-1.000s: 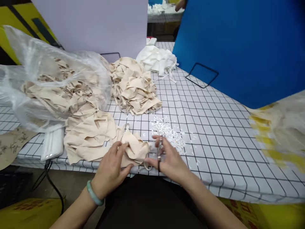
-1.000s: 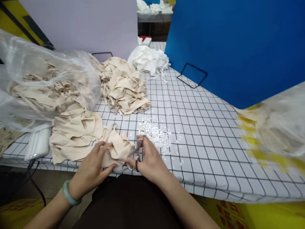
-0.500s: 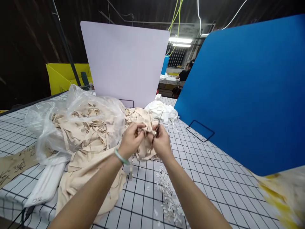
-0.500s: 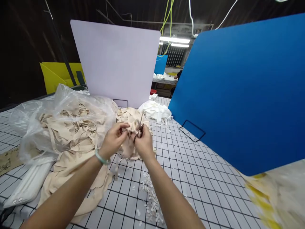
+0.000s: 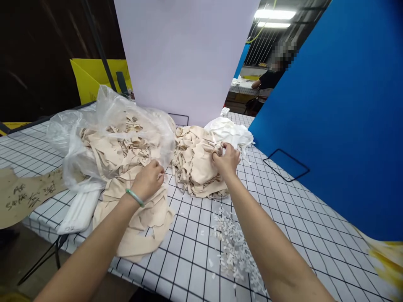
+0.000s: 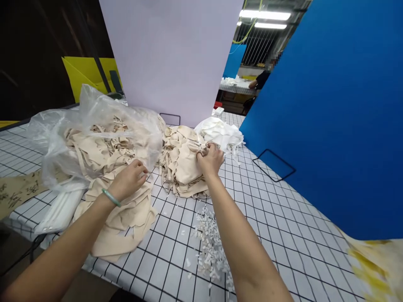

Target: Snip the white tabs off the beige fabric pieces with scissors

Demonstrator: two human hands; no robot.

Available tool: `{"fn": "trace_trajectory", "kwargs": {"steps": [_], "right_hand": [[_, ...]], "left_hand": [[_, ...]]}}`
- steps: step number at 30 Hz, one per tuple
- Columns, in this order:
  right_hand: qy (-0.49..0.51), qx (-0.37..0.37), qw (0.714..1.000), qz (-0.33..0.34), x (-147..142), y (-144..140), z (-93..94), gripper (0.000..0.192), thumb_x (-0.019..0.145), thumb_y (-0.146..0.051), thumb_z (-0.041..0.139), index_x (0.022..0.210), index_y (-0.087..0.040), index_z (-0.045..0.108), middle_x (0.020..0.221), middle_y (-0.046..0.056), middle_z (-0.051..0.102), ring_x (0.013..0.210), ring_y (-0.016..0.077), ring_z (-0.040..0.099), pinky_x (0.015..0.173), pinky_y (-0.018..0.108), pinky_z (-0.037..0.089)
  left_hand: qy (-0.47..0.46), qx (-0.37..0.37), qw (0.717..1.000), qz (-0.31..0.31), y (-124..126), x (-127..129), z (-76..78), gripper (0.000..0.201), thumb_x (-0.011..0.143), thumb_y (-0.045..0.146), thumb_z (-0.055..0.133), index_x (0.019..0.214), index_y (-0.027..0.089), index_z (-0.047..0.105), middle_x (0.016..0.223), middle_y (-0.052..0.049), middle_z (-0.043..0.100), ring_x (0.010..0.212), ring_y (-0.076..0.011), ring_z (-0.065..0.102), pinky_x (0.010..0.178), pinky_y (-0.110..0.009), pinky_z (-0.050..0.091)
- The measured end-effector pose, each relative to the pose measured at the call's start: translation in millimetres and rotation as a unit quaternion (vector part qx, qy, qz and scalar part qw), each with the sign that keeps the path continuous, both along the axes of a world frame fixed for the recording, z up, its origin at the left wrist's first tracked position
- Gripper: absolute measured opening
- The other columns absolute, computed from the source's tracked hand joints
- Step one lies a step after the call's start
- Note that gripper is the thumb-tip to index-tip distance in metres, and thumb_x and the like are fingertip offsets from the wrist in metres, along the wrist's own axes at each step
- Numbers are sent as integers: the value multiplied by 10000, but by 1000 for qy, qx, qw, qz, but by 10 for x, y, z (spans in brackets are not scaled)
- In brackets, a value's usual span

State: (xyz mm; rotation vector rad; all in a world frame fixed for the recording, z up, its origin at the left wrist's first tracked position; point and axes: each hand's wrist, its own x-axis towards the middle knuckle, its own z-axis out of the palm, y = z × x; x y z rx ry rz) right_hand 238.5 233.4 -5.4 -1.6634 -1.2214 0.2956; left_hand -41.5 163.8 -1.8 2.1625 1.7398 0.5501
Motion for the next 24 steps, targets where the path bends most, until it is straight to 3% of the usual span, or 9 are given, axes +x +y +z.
{"fn": "trace_trajectory", "kwargs": {"steps": [3,6,9,13,16,19,21,24], "right_hand": [[-45,11,999,20,-224,-413,13,329,732,-315,652,1017,-243,506,1185,96,609,1182,321,453,1026,532,332],[25,-74,980,181,-481,-903,-101,323,748,-364,698,970,-240,499,976,53,643,879,239,583,787,407,487],[136,-158,929,305,-678,-1273,-336,368,705,-333,719,984,-246,495,848,-11,634,685,171,582,631,316,485],[170,-150,921,316,-912,-1340,-611,323,664,-236,657,949,-248,504,899,-15,631,719,148,574,647,285,473],[190,-132,923,309,-1169,-1141,-679,311,608,-178,641,889,-242,526,907,-22,615,795,145,556,678,262,460],[218,-136,912,319,-1399,-993,-637,211,589,-177,645,739,-229,506,703,-67,534,690,127,504,638,245,437],[243,-137,903,327,-1444,-1040,-577,196,603,-204,655,687,-226,479,638,-80,489,632,116,474,609,240,425],[286,-127,889,333,-1309,-1349,-490,241,627,-274,709,759,-221,514,707,-55,550,659,125,519,617,249,449]], "left_hand": [[12,3,1000,0,-257,31,-158,125,796,187,619,918,164,635,1075,-119,581,962,-286,592,743,-364,484],[-9,-18,999,-38,-609,92,-330,79,824,105,549,856,166,587,922,-78,584,810,-221,583,702,-338,484],[-49,-26,992,-111,-1047,138,-413,193,850,32,439,823,185,552,852,-35,585,789,-172,574,731,-293,489],[-131,-32,979,-155,-1491,158,-432,203,823,24,436,807,193,547,828,-23,583,789,-165,568,710,-272,481],[-209,-32,969,-126,-1577,155,-441,163,820,65,474,811,193,575,825,-22,600,796,-172,580,731,-286,490],[-226,-1,971,-73,-1521,112,-418,165,831,78,473,850,189,594,888,-42,623,906,-200,591,848,-339,485],[-238,22,971,-26,-1481,59,-382,166,866,96,456,905,181,592,940,-58,621,951,-207,587,879,-353,477],[-266,32,963,23,-1480,14,-348,131,927,170,465,964,175,591,978,-64,613,948,-198,593,858,-331,488]]}}
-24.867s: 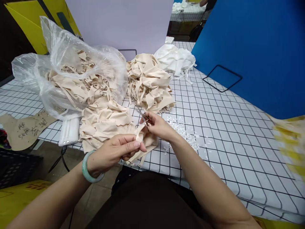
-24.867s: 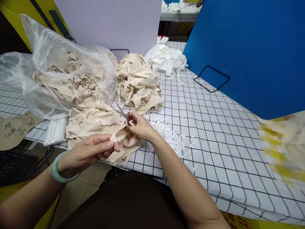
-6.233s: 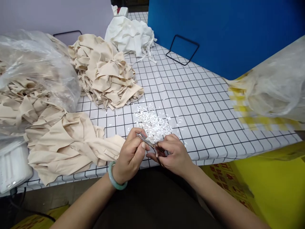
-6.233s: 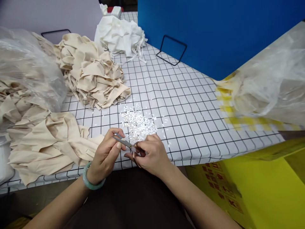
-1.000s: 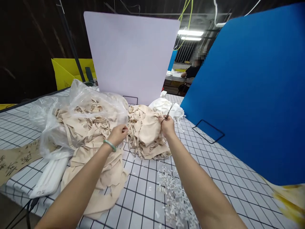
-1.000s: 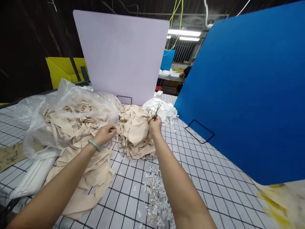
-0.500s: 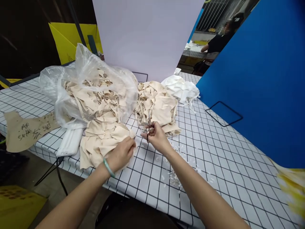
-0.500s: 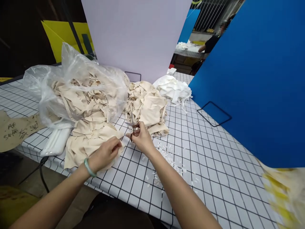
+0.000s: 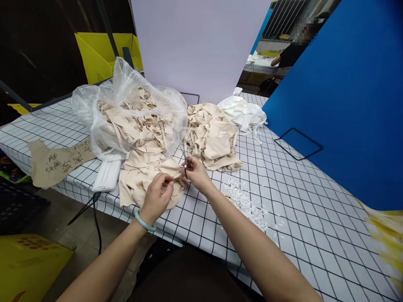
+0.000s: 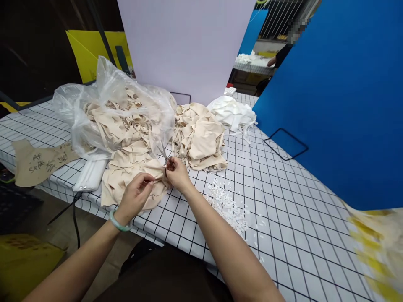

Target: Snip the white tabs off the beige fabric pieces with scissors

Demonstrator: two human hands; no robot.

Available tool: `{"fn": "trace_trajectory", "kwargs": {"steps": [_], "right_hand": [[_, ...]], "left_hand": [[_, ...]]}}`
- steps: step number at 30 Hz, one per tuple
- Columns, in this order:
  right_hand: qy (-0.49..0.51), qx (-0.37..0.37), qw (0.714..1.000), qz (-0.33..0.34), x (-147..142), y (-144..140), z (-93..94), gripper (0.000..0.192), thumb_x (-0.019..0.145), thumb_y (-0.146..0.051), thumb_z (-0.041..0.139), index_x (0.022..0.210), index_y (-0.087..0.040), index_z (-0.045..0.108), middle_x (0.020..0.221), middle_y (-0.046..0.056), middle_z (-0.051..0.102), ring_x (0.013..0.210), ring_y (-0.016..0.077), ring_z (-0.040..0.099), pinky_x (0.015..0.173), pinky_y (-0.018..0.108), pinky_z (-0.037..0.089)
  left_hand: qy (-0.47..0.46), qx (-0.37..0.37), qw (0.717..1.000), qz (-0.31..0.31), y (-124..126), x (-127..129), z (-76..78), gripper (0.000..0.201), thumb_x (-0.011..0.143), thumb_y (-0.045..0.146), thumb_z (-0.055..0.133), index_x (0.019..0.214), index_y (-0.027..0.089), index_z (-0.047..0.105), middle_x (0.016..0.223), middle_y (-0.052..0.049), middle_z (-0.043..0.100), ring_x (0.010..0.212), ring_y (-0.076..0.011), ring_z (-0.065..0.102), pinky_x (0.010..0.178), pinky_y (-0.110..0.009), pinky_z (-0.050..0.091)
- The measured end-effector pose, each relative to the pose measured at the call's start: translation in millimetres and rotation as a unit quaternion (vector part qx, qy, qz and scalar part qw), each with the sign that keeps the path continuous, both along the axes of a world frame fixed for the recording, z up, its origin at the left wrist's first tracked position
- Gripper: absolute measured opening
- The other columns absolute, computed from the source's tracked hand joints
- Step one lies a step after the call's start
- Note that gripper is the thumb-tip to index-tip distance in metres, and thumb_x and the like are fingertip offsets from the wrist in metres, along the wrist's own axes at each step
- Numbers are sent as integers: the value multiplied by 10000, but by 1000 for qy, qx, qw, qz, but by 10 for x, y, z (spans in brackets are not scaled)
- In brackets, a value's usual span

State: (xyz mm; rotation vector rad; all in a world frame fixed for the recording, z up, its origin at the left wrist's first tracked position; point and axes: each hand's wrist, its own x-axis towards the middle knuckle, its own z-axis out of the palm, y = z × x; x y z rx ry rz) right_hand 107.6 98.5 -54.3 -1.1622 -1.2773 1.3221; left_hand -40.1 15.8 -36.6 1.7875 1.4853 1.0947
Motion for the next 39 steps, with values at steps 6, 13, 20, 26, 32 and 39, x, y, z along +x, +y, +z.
{"fn": "trace_trajectory", "kwargs": {"steps": [6,13,20,26,32,39], "right_hand": [[44,-6,992,-119,511,-749,62,303,718,-366,760,871,-229,537,848,-17,607,741,133,558,715,278,481],[-46,30,960,-274,781,-1158,236,227,774,-342,752,806,-235,555,800,-12,599,731,151,568,739,313,506],[-12,35,997,-67,589,-1869,184,165,791,-170,688,773,-245,542,802,10,646,765,185,632,725,337,540],[42,2,991,-125,706,-1711,19,268,807,-275,742,820,-247,476,1082,54,692,1038,220,649,930,408,516],[97,23,994,-36,597,-1222,77,345,709,-333,794,800,-245,473,976,32,673,969,210,637,914,394,520],[113,-10,993,-36,836,-894,325,341,649,-328,816,824,-241,536,831,-16,643,713,148,590,659,295,502]], "left_hand": [[53,-4,992,-113,-42,218,-145,132,948,257,528,938,176,632,954,-70,630,962,-215,596,884,-353,495],[76,-45,981,-171,-62,498,-69,287,960,347,502,797,165,654,846,-80,636,869,-238,581,855,-398,476],[-396,-398,813,-152,-238,691,108,336,846,433,687,981,126,696,918,-81,678,811,-163,633,741,-285,527],[-411,-450,772,-180,-336,607,367,283,810,381,731,891,111,710,676,33,504,440,-3,345,407,-159,197],[-366,-495,752,-236,-403,492,581,203,769,302,699,856,118,692,638,28,511,425,-22,350,411,-184,213],[-244,-347,893,-151,-375,135,378,329,866,463,675,813,142,625,712,16,562,476,-29,341,450,-184,252]]}}
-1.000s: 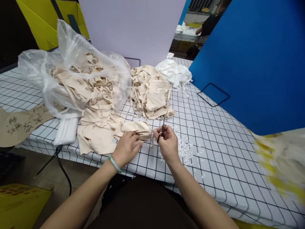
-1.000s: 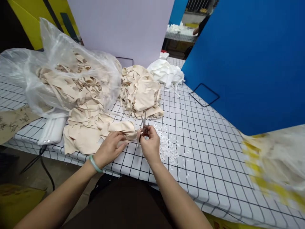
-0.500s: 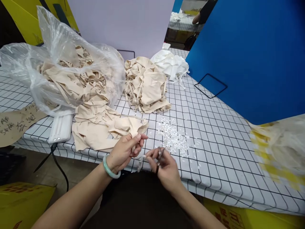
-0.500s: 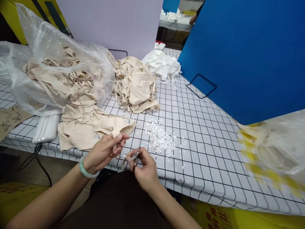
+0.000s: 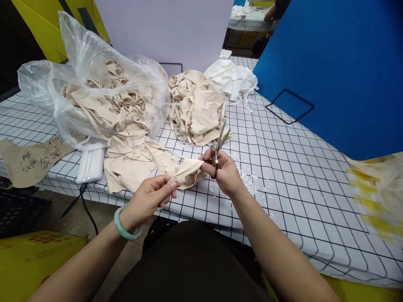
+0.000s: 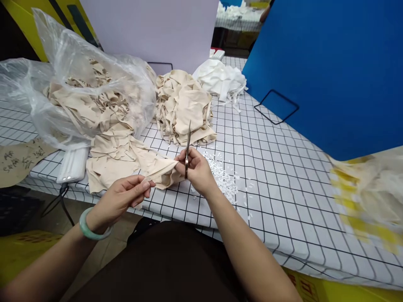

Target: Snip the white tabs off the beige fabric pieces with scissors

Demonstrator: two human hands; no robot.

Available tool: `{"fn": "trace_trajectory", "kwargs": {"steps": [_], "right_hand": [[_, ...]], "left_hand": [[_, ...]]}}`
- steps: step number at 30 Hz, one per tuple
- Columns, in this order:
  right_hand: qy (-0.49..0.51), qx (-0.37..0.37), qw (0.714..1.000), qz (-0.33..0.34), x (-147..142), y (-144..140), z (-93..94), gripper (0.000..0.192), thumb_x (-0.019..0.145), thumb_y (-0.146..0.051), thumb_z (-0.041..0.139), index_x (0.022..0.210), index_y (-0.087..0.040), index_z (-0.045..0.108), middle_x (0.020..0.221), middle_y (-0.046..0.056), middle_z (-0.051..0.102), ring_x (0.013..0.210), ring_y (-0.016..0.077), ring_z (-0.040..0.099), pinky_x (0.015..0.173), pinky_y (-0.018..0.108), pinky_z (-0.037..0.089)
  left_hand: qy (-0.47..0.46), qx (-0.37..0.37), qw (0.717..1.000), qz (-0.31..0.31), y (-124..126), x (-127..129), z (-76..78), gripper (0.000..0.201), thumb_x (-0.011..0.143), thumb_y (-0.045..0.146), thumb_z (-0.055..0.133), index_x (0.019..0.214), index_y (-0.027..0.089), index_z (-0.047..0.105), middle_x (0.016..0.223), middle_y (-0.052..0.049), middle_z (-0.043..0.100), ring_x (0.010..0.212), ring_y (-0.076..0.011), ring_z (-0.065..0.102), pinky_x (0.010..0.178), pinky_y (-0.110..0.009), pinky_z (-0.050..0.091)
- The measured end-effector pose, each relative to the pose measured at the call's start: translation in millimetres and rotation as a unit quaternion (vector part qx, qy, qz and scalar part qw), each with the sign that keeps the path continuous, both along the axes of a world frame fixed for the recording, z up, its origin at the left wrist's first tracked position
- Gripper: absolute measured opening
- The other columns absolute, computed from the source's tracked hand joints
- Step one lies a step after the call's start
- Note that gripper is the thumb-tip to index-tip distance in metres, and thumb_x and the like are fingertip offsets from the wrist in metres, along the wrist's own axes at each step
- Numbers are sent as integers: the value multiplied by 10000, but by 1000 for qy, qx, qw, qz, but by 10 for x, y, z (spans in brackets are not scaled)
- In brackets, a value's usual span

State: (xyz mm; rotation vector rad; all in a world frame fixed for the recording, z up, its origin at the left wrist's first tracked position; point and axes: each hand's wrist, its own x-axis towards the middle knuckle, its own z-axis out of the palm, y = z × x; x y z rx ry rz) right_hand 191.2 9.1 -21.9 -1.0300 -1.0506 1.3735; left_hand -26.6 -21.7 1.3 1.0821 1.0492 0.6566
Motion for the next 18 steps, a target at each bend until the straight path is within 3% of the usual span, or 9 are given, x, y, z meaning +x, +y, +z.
{"fn": "trace_trajectory", "kwargs": {"steps": [4,8,10,12,15,18], "right_hand": [[-1,1,1000,10,-5,66,42,307,650,-289,795,817,-234,544,812,-29,629,684,123,566,638,261,471],[1,-32,999,31,-136,57,-13,308,631,-283,785,809,-228,540,808,-32,622,672,115,552,619,246,455],[5,-55,997,63,-209,40,-63,309,625,-289,781,809,-225,540,780,-38,610,635,108,527,590,240,439],[18,-69,993,93,-274,13,-118,328,601,-289,797,796,-222,542,731,-53,579,603,99,493,565,230,416],[40,-79,990,111,-329,-57,-200,382,559,-304,839,774,-219,535,706,-65,546,624,103,489,574,226,418],[60,-108,987,103,-331,-141,-267,387,599,-331,837,793,-220,520,702,-69,529,618,97,485,577,224,423]], "left_hand": [[7,16,997,-74,-11,-30,97,377,940,519,547,957,159,658,592,46,464,478,-60,303,465,-201,231],[-8,35,989,-144,-17,56,241,392,976,505,473,902,166,657,546,44,423,498,-87,330,501,-222,284],[1,81,982,-173,-15,128,293,368,986,454,472,872,172,677,584,23,456,544,-107,396,543,-237,349],[30,180,971,-157,-7,201,326,325,991,389,485,872,183,706,690,-14,530,659,-141,494,638,-267,428],[83,331,936,-79,18,276,328,289,990,311,508,834,193,721,805,-45,534,806,-178,529,758,-305,471],[90,381,920,-28,53,313,264,296,996,288,507,826,195,731,904,-72,536,970,-210,524,893,-342,473]]}}
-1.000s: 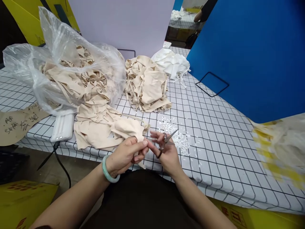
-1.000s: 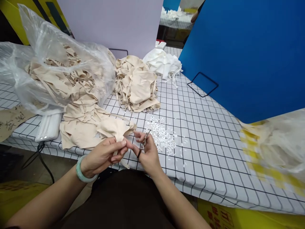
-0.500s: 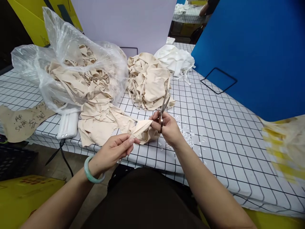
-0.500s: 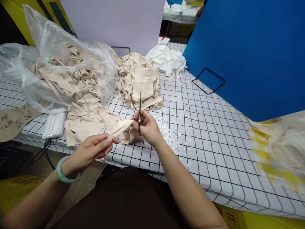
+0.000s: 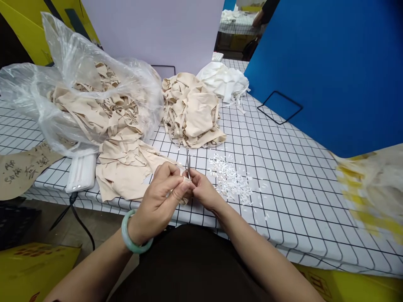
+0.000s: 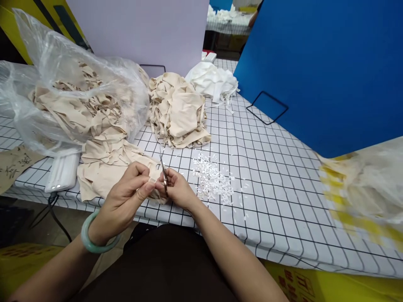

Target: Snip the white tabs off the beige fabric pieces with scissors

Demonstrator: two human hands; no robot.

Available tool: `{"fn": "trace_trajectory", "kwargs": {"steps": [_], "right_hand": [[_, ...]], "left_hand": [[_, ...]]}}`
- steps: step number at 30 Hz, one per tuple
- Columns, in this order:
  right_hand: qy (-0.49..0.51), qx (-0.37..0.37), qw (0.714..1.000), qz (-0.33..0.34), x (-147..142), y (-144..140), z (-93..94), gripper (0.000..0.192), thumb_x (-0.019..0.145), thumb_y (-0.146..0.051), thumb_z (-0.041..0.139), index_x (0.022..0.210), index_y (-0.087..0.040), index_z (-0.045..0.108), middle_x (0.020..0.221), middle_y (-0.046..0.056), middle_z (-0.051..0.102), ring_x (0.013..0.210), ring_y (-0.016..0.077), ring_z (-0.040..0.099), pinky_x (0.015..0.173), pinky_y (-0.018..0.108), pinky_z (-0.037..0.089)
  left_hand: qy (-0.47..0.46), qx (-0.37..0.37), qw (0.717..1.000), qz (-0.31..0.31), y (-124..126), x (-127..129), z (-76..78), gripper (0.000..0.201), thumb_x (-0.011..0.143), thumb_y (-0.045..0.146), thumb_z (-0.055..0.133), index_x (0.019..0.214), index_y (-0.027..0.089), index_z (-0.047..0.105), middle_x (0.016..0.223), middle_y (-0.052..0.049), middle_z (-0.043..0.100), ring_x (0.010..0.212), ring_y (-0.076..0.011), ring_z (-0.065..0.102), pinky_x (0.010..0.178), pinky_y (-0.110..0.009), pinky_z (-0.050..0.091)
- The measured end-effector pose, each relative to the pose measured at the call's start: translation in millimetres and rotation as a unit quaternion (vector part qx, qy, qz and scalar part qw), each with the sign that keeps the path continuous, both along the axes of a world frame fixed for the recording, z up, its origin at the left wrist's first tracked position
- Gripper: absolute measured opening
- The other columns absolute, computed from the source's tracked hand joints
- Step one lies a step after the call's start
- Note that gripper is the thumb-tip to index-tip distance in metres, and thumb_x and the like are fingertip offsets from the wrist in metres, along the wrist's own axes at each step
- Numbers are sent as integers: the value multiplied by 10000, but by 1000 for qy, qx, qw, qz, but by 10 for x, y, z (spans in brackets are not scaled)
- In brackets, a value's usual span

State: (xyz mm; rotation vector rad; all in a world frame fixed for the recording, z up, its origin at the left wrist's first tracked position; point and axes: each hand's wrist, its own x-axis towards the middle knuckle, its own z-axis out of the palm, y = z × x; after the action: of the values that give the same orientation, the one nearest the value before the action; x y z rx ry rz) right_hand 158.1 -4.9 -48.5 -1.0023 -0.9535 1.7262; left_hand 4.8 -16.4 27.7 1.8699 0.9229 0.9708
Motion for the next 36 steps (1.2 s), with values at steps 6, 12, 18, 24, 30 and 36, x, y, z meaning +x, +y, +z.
{"fn": "trace_trajectory", "kwargs": {"steps": [6,12,18,24,30,36], "right_hand": [[9,-14,1000,18,46,-140,-46,395,645,-340,824,893,-231,536,716,-60,560,644,122,552,602,254,465],[-260,104,956,-86,376,-402,99,296,791,-455,727,881,-232,554,873,8,595,811,180,562,752,334,469],[-474,190,859,-35,541,-647,231,405,695,-568,765,746,-215,571,802,44,582,777,223,536,709,374,459],[-496,197,845,-39,577,-708,229,466,725,-630,733,649,-211,546,725,37,568,731,205,531,684,350,454],[-495,206,843,-35,579,-714,214,488,715,-629,748,618,-207,523,660,14,549,658,174,500,666,326,427],[-486,227,843,-40,555,-705,201,470,722,-613,747,626,-205,535,651,10,557,651,168,502,676,325,409]], "left_hand": [[-217,-200,955,-40,21,129,-253,323,1015,340,475,883,155,705,1083,-79,513,684,-96,504,578,-245,474],[-192,-195,962,7,-29,183,-361,330,1019,326,460,798,150,630,1016,-48,456,627,-70,420,512,-223,393],[-100,-145,984,-35,-82,236,-399,334,1027,291,403,792,156,599,1063,-85,471,942,-183,504,709,-276,454],[-103,-114,986,-70,-90,280,-397,314,1035,263,391,804,168,582,1045,-69,450,962,-170,483,733,-247,459],[-85,-88,989,-86,-85,293,-394,327,1035,219,370,791,174,583,1008,-65,460,1044,-188,464,888,-271,435],[-86,-86,989,-88,-103,290,-394,312,1032,228,380,794,173,573,1024,-68,457,982,-174,479,827,-257,452]]}}
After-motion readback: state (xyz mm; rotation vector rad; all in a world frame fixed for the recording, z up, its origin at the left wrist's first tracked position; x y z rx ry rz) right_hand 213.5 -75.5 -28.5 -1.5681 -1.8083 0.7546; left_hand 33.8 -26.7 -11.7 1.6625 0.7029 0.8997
